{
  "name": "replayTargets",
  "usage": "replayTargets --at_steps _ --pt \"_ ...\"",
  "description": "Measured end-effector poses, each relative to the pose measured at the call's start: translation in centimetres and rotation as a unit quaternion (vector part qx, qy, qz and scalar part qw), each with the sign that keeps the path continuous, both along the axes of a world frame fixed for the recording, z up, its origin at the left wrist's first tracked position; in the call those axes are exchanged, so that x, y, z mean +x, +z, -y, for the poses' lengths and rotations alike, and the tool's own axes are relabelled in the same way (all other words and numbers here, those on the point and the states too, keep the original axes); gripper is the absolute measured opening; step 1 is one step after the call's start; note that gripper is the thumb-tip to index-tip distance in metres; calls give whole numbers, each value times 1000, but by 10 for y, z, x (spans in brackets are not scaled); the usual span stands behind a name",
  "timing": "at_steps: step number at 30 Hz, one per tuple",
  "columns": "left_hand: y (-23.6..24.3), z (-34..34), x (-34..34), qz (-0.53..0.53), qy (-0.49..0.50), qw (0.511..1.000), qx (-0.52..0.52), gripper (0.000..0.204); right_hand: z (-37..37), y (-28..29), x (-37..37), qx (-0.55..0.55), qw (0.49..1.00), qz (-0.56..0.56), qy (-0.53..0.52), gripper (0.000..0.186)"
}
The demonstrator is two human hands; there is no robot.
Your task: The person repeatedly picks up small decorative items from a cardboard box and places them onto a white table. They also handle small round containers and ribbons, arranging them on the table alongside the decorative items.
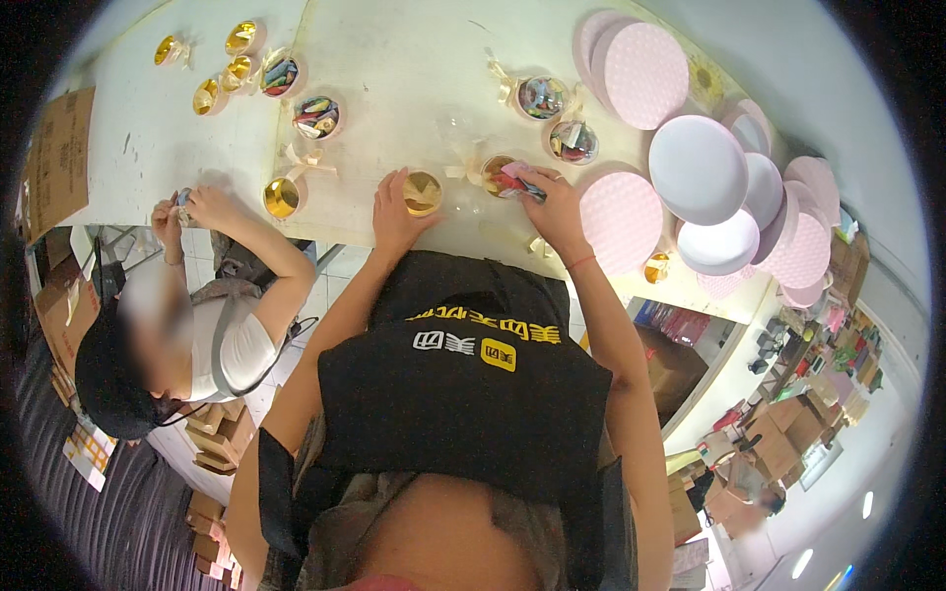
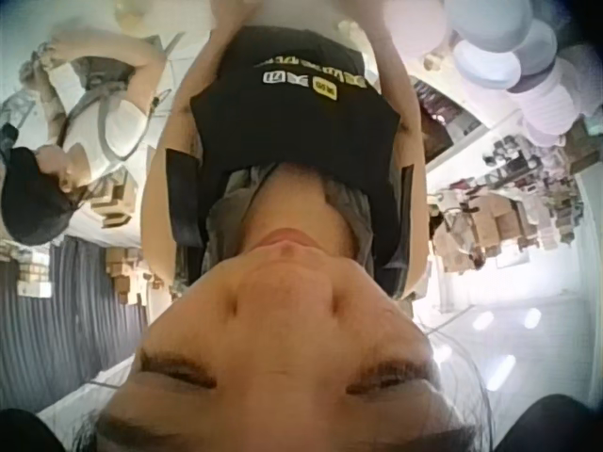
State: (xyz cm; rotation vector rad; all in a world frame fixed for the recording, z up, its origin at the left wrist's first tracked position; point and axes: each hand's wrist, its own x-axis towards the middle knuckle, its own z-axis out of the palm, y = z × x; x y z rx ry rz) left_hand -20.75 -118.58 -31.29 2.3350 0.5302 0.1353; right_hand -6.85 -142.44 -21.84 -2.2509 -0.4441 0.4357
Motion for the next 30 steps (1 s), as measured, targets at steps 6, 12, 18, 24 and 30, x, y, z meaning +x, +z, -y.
replayTargets --at_steps 6,12,18,24,30 --pt "17 -26 -9 22 -69 996 54 43 21 16 -18 148 975 -145 -83 44" --pt "-17 -1 28 -139 -232 936 225 24 -12 19 -47 158 976 -149 -25 46" --pt "5 -5 30 118 -261 912 293 20 0 2 -66 187 966 -168 -54 46" --pt "-9 -6 39 -4 -313 895 317 16 4 4 -81 180 969 -160 -57 46" --pt "1 -3 31 110 -312 899 287 24 8 3 -96 220 957 -163 -97 45"
